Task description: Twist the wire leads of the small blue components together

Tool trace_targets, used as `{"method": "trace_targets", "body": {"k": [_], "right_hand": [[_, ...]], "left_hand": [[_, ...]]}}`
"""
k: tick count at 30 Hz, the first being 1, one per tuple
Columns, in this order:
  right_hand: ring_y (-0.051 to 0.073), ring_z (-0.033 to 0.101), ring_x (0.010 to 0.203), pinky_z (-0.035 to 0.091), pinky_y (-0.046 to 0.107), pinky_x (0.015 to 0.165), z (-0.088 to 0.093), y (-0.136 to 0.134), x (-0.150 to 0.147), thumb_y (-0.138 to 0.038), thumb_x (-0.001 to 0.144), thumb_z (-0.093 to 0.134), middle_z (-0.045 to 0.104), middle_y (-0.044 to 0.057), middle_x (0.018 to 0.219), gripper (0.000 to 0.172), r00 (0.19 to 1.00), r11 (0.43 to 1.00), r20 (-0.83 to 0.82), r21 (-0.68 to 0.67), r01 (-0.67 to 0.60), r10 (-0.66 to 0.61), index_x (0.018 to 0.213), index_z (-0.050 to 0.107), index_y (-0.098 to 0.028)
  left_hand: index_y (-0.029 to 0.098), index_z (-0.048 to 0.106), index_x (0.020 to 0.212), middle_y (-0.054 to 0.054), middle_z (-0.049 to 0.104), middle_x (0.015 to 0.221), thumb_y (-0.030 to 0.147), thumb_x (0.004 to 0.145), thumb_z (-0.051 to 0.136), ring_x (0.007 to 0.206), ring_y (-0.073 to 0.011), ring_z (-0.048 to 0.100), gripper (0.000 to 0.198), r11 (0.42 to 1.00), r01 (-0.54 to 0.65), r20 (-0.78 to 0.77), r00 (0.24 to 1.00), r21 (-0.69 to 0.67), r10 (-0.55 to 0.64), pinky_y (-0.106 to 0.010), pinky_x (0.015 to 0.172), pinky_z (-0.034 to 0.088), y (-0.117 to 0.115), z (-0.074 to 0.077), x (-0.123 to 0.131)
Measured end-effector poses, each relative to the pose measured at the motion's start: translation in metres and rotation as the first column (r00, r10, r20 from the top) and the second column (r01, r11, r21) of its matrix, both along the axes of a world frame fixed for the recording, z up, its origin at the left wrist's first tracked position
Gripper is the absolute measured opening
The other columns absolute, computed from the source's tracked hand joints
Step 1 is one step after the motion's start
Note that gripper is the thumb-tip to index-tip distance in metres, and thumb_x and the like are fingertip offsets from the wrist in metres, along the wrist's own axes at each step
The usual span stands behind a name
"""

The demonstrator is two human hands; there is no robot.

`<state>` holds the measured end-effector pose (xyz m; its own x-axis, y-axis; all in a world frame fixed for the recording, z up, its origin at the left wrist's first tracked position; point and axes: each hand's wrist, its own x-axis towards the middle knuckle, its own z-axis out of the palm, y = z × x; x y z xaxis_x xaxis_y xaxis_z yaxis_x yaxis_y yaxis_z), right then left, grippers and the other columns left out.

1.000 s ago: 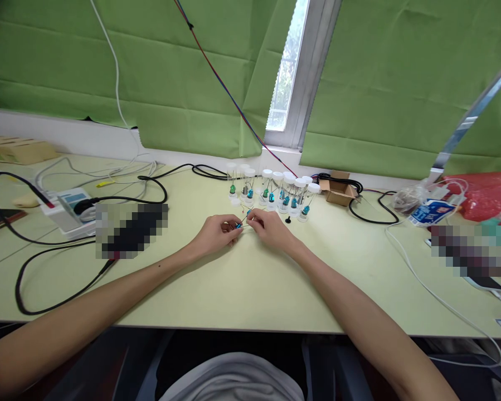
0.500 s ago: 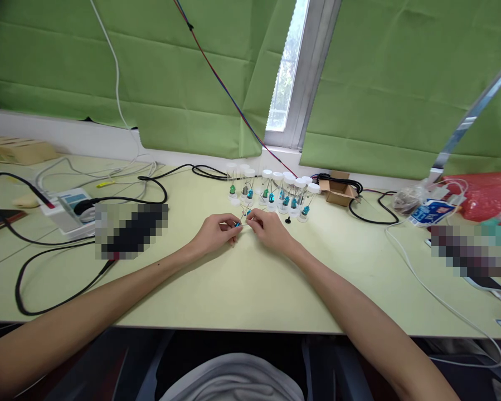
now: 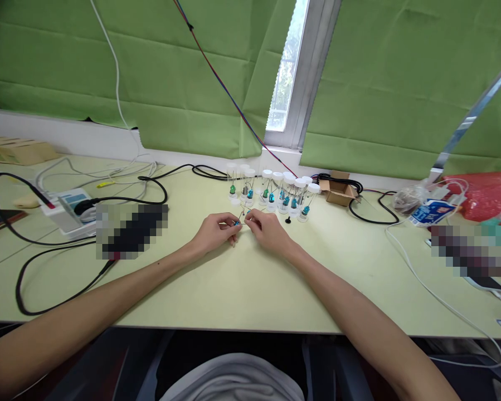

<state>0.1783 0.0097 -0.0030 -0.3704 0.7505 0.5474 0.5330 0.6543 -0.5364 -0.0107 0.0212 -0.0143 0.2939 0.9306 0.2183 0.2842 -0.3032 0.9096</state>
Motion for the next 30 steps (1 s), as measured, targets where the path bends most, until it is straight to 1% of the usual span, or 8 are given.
{"method": "trace_targets", "body": {"k": [6, 14, 30], "right_hand": [[0.010, 0.042, 0.052, 0.033, 0.023, 0.058, -0.0006, -0.0028, -0.0013, -0.024, 0.093, 0.047, 0.052, -0.004, 0.059, 0.013, 0.999, 0.999, 0.033, 0.046, 0.005, -0.007, 0.087, 0.058, -0.019], [0.011, 0.042, 0.052, 0.034, 0.023, 0.058, -0.0020, -0.0048, -0.0041, -0.024, 0.094, 0.046, 0.049, -0.005, 0.058, 0.013, 0.998, 0.997, 0.068, 0.078, 0.005, -0.011, 0.089, 0.057, -0.020], [0.014, 0.052, 0.059, 0.036, 0.025, 0.061, -0.0014, -0.0069, -0.0056, -0.022, 0.097, 0.040, 0.060, 0.002, 0.070, 0.016, 0.983, 0.992, 0.181, 0.126, 0.002, -0.025, 0.094, 0.056, -0.019]], "left_hand": [[0.018, 0.062, 0.083, 0.001, 0.063, 0.069, 0.035, 0.077, 0.063, 0.051, -0.0154, 0.066, 0.018, 1.000, -0.011, -0.002, 1.000, 0.009, 0.011, -0.028, 0.058, 0.054, -0.0003, -0.0005, -0.0004], [0.019, 0.062, 0.082, 0.002, 0.062, 0.066, 0.034, 0.076, 0.062, 0.050, -0.0154, 0.065, 0.016, 0.999, -0.028, -0.030, 0.999, 0.046, 0.029, -0.028, 0.056, 0.053, -0.0005, 0.0003, -0.0007], [0.019, 0.061, 0.077, 0.002, 0.062, 0.064, 0.036, 0.076, 0.061, 0.048, -0.0141, 0.063, 0.018, 0.997, -0.039, -0.053, 0.998, 0.066, 0.042, -0.027, 0.057, 0.052, -0.0033, 0.0038, -0.0003]]}}
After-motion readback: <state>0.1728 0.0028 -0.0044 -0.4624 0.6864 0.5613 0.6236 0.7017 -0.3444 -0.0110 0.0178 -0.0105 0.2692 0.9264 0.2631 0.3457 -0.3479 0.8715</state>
